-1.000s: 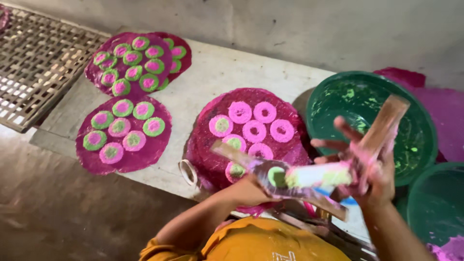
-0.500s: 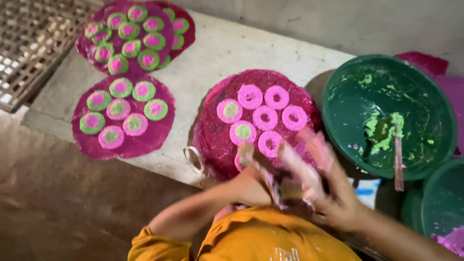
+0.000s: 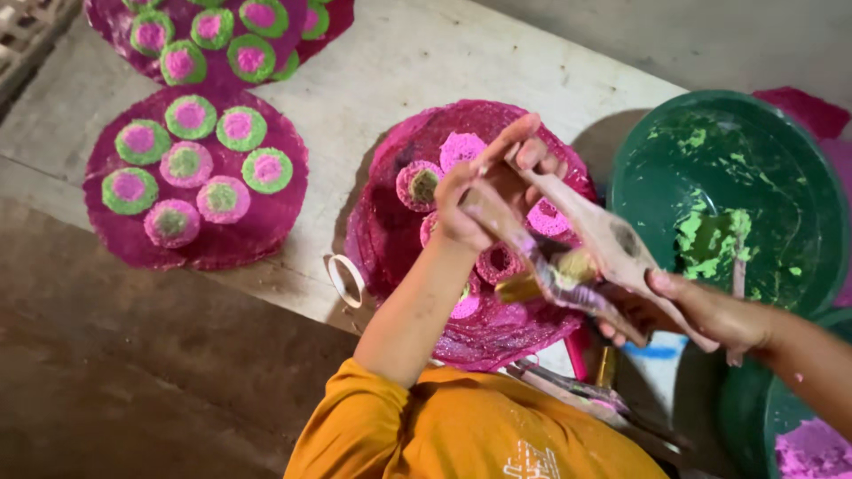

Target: The person uses a wooden press tool to form layers of green and pink dough onto round mats.

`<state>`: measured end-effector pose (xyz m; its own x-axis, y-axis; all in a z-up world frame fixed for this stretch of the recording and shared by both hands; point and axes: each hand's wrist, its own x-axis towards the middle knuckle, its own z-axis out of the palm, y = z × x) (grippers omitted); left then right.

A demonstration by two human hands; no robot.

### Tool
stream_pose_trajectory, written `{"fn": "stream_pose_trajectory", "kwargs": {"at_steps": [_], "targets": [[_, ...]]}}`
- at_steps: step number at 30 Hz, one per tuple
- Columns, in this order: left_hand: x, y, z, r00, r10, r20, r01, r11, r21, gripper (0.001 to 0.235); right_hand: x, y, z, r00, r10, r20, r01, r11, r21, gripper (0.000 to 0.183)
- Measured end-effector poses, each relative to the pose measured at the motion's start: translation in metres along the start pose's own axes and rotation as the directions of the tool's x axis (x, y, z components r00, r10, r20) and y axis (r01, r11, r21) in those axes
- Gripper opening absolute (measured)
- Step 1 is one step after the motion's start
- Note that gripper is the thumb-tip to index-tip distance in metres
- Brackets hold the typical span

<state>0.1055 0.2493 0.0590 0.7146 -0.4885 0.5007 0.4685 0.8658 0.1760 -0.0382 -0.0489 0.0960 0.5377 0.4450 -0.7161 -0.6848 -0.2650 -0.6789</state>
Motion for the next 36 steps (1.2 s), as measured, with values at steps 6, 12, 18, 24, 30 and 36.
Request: {"fn": "stream_pose_trajectory", "kwargs": {"at_steps": [6, 12, 18, 24, 30, 36], "targets": [[0.013, -0.019, -0.072, 0.994, 0.097, -0.044, -0.105, 0.965, -0.238, 0.040, 0.031, -0.004, -0.006, 0.964, 0.103, -0.246, -0.127, 0.989, -0.082, 0.086], [0.007, -0.012, -0.104, 0.996, 0.065, -0.059, -0.081, 0.941, -0.328, 0.037, 0.062, 0.007, 0.012, 0.939, 0.018, -0.342, -0.077, 0.984, -0.160, 0.081], [0.001, -0.018, -0.102, 0.992, 0.064, -0.105, -0.094, 0.946, -0.310, 0.033, 0.054, 0.005, 0.010, 0.949, 0.054, -0.312, -0.160, 0.933, -0.324, 0.088], [0.024, 0.001, -0.081, 0.999, 0.026, -0.037, -0.033, 0.976, -0.213, 0.032, 0.060, -0.005, 0.013, 0.932, -0.103, -0.349, -0.056, 0.908, -0.416, 0.084], [0.052, 0.032, -0.054, 0.998, -0.062, -0.034, 0.063, 0.998, 0.030, 0.025, 0.038, -0.030, -0.031, 0.979, -0.139, -0.147, 0.079, 0.931, -0.357, 0.091], [0.077, 0.028, -0.089, 0.997, 0.077, 0.020, -0.072, 0.982, -0.172, 0.029, 0.084, -0.030, -0.051, 0.927, -0.150, -0.343, 0.023, 0.937, -0.349, 0.093]]}}
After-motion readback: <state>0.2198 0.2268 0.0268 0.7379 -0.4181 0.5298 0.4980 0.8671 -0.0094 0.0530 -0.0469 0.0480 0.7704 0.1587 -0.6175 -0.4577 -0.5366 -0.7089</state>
